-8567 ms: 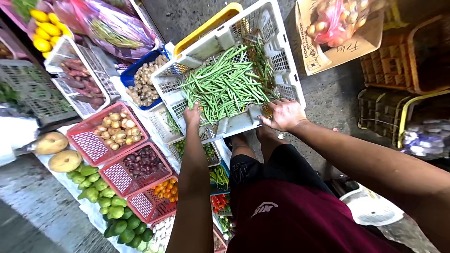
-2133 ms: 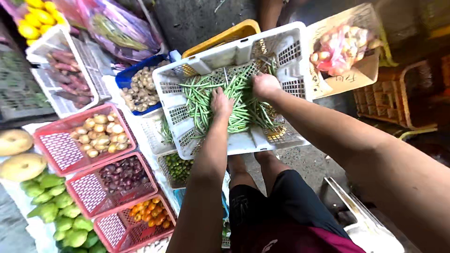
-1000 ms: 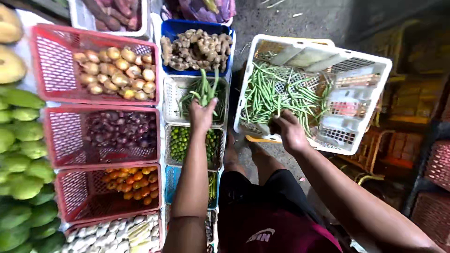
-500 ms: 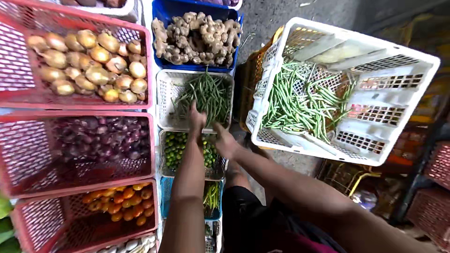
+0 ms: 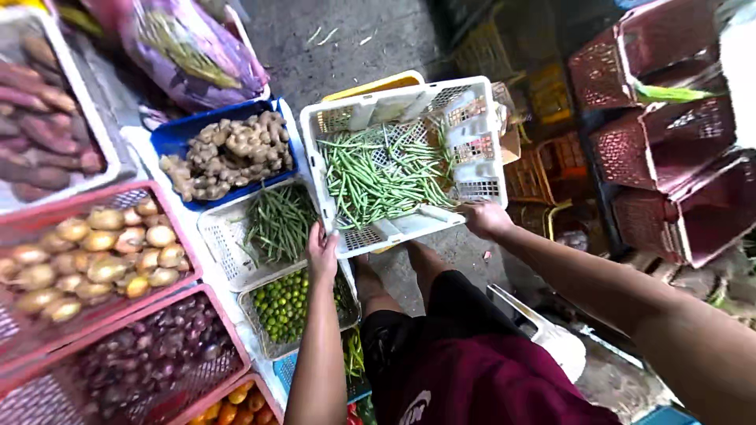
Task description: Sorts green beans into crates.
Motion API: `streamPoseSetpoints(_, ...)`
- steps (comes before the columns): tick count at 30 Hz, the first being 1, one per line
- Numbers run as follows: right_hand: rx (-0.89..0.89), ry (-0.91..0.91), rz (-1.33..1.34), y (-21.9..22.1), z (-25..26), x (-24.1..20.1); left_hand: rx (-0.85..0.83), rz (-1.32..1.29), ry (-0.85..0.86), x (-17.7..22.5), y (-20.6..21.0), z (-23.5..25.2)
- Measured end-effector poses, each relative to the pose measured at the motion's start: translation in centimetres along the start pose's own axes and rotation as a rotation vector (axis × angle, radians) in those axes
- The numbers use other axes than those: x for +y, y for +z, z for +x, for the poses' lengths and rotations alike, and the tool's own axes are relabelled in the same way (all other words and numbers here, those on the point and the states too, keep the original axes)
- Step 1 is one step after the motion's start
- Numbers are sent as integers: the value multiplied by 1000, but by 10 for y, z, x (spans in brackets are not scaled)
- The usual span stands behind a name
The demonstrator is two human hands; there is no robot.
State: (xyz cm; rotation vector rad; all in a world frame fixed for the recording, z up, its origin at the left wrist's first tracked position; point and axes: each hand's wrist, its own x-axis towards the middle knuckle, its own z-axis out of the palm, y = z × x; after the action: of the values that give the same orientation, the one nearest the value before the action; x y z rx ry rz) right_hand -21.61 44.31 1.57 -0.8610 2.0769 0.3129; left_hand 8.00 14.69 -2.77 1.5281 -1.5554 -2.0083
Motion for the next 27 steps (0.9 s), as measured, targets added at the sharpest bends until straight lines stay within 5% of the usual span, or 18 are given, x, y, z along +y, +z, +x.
streamPoseSetpoints(4,97,-226,143,-24,-27,-35,159,127,-2,82,-17,12)
streamPoseSetpoints(8,153,-457,389,-62,-73,-55,-58,48,436,199,-74,-23)
streamPoseSetpoints(11,109,-549,740,-69,-74,-44,-81,283,553,280,-47,-40)
streamPoseSetpoints(14,6,-509,1050,-67,-45,-7,-156,579,455,330,9,-26)
streamPoseSetpoints(17,-114,-390,1323,-54,17,56,-83,626,397,333,46,3)
streamPoseSetpoints(21,-80,-112,1187,-19,122,122,51,455,383,284,82,10)
streamPoseSetpoints(27,-23,99,1377,32,136,133,174,281,150,181,120,-8)
